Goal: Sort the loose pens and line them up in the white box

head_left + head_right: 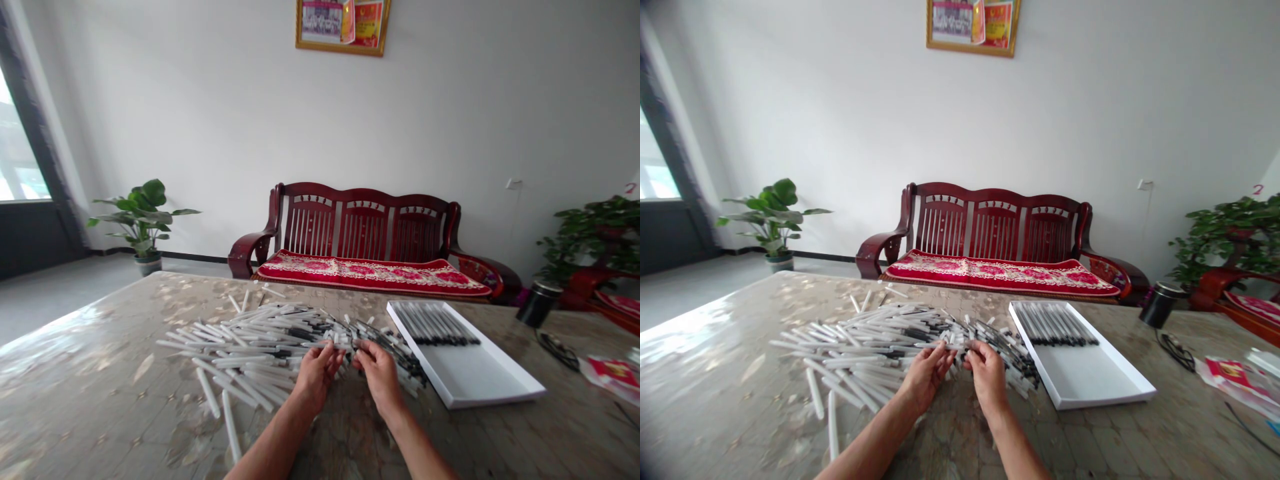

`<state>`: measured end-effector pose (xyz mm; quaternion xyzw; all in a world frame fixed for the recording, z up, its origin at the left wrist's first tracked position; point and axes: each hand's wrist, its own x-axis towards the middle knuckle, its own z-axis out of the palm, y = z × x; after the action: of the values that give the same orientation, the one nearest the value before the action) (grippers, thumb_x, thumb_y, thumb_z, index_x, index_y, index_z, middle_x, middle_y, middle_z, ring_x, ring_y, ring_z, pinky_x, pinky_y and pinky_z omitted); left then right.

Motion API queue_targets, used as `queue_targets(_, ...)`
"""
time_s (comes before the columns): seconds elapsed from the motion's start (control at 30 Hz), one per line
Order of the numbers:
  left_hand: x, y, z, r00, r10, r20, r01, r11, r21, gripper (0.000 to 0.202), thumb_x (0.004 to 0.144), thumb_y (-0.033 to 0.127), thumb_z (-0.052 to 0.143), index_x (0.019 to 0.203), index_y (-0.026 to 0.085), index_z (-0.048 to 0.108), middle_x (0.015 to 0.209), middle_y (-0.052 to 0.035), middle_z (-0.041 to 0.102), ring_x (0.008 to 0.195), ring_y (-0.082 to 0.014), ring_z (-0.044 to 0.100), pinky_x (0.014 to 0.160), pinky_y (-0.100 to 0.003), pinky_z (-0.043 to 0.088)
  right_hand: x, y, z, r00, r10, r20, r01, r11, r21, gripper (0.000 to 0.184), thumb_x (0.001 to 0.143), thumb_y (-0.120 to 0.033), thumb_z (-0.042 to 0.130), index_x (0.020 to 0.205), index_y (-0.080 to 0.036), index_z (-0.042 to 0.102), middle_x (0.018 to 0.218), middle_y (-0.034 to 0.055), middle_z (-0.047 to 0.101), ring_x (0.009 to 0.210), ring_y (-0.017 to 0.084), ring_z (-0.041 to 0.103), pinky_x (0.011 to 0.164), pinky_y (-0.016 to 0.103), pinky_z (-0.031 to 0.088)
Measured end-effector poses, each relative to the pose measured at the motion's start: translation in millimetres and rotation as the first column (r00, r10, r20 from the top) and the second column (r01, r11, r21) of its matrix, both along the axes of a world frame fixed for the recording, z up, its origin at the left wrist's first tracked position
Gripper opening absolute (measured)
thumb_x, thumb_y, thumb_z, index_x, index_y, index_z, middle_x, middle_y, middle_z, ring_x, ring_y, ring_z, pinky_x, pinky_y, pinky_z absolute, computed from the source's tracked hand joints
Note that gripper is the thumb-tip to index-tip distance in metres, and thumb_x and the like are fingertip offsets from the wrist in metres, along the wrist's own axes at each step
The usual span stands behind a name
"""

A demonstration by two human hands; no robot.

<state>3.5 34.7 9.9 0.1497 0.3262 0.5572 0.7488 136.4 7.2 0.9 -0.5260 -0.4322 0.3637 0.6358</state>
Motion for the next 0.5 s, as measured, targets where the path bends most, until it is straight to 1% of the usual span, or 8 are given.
queue_targets(0.07,0.4,-0.4,-0.4,1.0,-0.001,-0.007,0.001,1.0,0.005,0.011,0.083,0.006,0.066,0.075,0.011,0.06,0.065,-0.0039,0.068,0.061,-0.0118,0.071,0.058,-0.017,0.058,-1.0,1.1,-1.0,1.0,-0.005,0.001,0.005,1.0,0.015,0.029,0.066,-0.037,0.073,0.088,-0.019,0.07,0.083,0.0052,0.073,0.072,0.023,0.067,0.065,0.034,0.057)
queue_targets(0.13,0.9,-0.8,-1.2,1.0,-0.008,-0.017,0.008,1.0,0.017,0.011,0.082,0.007,0.068,0.076,0.012,0.061,0.066,-0.0031,0.068,0.06,-0.0112,0.07,0.058,-0.016,0.058,-1.0,2.4,-1.5,1.0,-0.022,-0.003,0.022,0.999,0.026,0.026,0.065,-0.032,0.072,0.087,-0.02,0.067,0.079,0.004,0.072,0.07,0.022,0.067,0.062,0.032,0.056)
queue_targets(0.27,1.9,-1.1,-3.2,0.999,-0.026,-0.028,0.027,0.998,0.051,0.013,0.078,0.009,0.073,0.075,0.012,0.061,0.065,-0.0016,0.068,0.06,-0.0109,0.07,0.058,-0.016,0.058,1.0,4.1,-3.8,0.999,-0.048,0.01,0.048,0.998,0.033,0.027,0.065,-0.029,0.07,0.09,-0.02,0.063,0.078,0.0033,0.07,0.071,0.022,0.067,0.062,0.032,0.056)
queue_targets(0.37,2.0,-0.7,-4.7,0.999,-0.021,-0.028,0.023,0.998,0.06,0.013,0.077,0.01,0.074,0.076,0.012,0.061,0.066,-0.0018,0.068,0.061,-0.0115,0.07,0.058,-0.017,0.058,2.3,3.6,-6.2,0.994,-0.061,0.087,0.056,0.997,0.049,0.028,0.068,-0.029,0.068,0.093,-0.02,0.062,0.082,0.0044,0.071,0.075,0.023,0.068,0.065,0.033,0.056)
queue_targets(0.5,1.8,0.0,-6.7,0.999,-0.013,-0.035,0.016,0.996,0.087,0.017,0.072,0.013,0.08,0.074,0.012,0.062,0.066,-0.0019,0.069,0.061,-0.0118,0.07,0.059,-0.017,0.057,3.0,0.6,-6.9,0.959,-0.13,0.253,0.106,0.989,0.107,0.023,0.072,-0.027,0.065,0.094,-0.021,0.064,0.085,0.0058,0.073,0.082,0.023,0.069,0.073,0.033,0.055)
